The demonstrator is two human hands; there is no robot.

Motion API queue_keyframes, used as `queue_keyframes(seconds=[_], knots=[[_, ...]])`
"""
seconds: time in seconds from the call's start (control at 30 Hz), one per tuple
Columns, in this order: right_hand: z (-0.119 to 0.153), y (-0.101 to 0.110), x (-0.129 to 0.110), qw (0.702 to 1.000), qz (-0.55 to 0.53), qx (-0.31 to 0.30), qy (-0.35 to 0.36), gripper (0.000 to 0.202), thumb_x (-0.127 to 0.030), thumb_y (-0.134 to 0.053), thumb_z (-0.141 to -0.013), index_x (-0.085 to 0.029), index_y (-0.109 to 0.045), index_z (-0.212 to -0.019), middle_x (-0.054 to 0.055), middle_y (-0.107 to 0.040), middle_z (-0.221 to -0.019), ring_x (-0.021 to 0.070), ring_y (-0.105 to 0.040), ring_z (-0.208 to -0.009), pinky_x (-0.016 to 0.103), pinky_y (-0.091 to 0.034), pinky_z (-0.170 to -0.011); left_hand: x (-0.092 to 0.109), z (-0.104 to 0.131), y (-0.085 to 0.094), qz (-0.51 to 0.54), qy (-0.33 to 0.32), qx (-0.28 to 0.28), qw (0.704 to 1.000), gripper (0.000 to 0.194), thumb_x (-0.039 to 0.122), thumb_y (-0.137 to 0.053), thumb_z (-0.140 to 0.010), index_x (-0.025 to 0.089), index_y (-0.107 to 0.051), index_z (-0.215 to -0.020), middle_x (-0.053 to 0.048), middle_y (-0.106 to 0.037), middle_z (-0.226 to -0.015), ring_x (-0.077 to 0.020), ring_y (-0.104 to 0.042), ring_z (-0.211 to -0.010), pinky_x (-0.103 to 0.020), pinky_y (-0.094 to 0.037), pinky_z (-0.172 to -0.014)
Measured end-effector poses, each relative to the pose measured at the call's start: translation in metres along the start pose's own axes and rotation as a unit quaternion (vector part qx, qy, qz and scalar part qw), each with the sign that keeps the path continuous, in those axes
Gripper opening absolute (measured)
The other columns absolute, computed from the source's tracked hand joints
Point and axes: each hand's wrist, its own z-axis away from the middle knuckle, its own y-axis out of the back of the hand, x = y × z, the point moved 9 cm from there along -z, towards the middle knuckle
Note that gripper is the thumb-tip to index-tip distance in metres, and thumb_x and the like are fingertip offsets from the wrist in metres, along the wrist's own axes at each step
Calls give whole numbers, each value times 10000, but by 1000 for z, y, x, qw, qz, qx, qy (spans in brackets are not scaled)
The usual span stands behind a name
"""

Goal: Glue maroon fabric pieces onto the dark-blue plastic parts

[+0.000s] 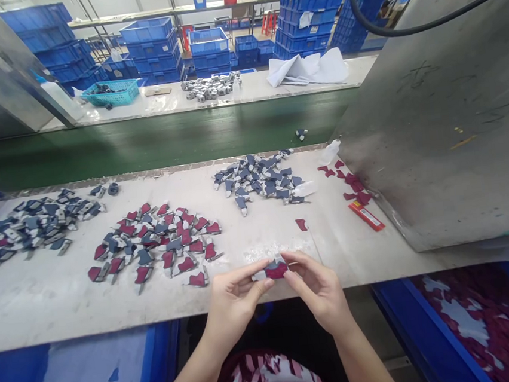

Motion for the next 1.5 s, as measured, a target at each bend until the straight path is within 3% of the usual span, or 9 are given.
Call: queue_keyframes(seconds=[0.23, 0.37, 0.57, 0.7, 0.8, 0.93, 1.17, 1.3, 1.5], knots=[[-4, -17, 9, 997, -62, -45, -29, 228, -324, -646, -929, -264, -724, -1134, 55, -690, -973, 194, -682, -907, 325, -601, -808, -14, -8, 10, 37, 39, 10, 998, 298, 337, -866, -682, 153, -821, -912, -115, -809, -883, -301, -787, -833, -356, -663, -785], [-13, -22, 13, 994, -4, -102, -27, 277, -354, -590, -961, -277, -701, -1203, 63, -719, -1092, 201, -700, -962, 361, -597, -876, -9, -14, 46, -51, 40, 32, 997, 331, 371, -851, -691, 168, -815, -949, -122, -808, -920, -303, -782, -880, -382, -650, -815], [-79, 72, 5, 937, 305, 95, 144, 340, -328, -640, -895, -286, -688, -1229, 87, -683, -1147, 281, -610, -1071, 499, -516, -967, 42, -25, 166, -319, -44, 169, 932, 352, 458, -703, -765, 205, -773, -999, -113, -796, -1049, -315, -754, -979, -395, -629, -819], [-133, 108, 40, 896, 416, 74, 132, 488, -161, -544, -845, -266, -641, -1311, 104, -618, -1298, 341, -483, -1217, 574, -408, -1044, 86, -45, 196, -528, -57, 201, 823, 256, 351, -586, -769, 236, -759, -919, -113, -777, -1117, -362, -708, -1078, -397, -607, -789], [-153, 113, 61, 899, 414, 47, 133, 475, -157, -514, -857, -251, -640, -1305, 102, -633, -1270, 336, -475, -1224, 578, -381, -1061, 130, -71, 161, -571, -151, 209, 780, 233, 288, -507, -804, 236, -722, -875, -92, -751, -1184, -322, -715, -1036, -380, -588, -810], [-156, 112, 71, 903, 402, 62, 140, 381, -218, -522, -907, -243, -662, -1261, 113, -661, -1162, 314, -526, -1152, 570, -422, -1029, 161, -142, 53, -580, -279, 112, 757, 262, 195, -454, -855, 200, -698, -949, -83, -756, -1141, -267, -675, -1090, -366, -522, -967], [-156, 111, 65, 901, 388, 100, 166, 314, -188, -532, -935, -215, -646, -1227, 135, -651, -1160, 311, -547, -1160, 538, -507, -976, 101, -327, -116, -685, -125, -39, 716, 323, 315, -633, -915, 94, -658, -1149, -179, -700, -1187, -315, -629, -1161, -399, -494, -984], [-155, 110, 49, 896, 370, 125, 212, 325, -174, -485, -962, -206, -581, -1270, 141, -637, -1205, 292, -528, -1246, 531, -504, -1012, 72, -380, -140, -697, -55, -30, 715, 352, 349, -636, -946, 133, -614, -1223, -125, -647, -1235, -259, -650, -1083, -455, -552, -908], [-147, 104, 25, 896, 341, 131, 251, 327, -255, -498, -974, -193, -534, -1293, 141, -652, -1142, 269, -618, -1069, 468, -556, -913, 69, -391, -136, -684, -37, -34, 728, 365, 326, -643, -946, 161, -591, -1267, -112, -618, -1268, -251, -647, -1076, -447, -566, -887]])
